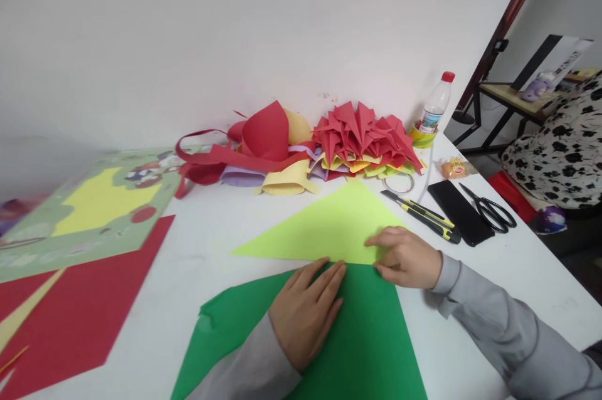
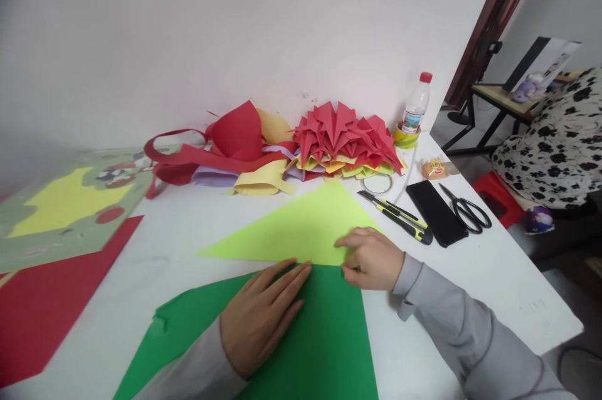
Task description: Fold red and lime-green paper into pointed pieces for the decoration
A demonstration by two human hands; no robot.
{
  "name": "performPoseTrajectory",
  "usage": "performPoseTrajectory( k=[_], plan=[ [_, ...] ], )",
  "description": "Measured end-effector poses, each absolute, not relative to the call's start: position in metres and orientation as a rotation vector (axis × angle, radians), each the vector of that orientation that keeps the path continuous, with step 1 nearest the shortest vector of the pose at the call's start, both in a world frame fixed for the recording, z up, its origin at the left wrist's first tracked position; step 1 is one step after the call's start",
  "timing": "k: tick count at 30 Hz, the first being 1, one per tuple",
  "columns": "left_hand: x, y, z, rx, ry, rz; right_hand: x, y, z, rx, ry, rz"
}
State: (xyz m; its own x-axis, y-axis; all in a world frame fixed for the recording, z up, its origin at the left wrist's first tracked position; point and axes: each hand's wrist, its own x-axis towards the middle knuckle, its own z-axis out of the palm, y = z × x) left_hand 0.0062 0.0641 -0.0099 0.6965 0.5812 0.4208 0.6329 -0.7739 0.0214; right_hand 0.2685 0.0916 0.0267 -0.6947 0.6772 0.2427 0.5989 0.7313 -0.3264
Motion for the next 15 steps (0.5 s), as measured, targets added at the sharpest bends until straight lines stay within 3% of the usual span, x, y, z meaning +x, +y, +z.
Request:
performPoseTrajectory(
  k=[15],
  plan=[
    [-0.008, 0.081, 0.002, -2.539, -0.886, -0.754, 0.285, 0.106, 0.038, -0.924, -2.640, 0.655]
  ],
)
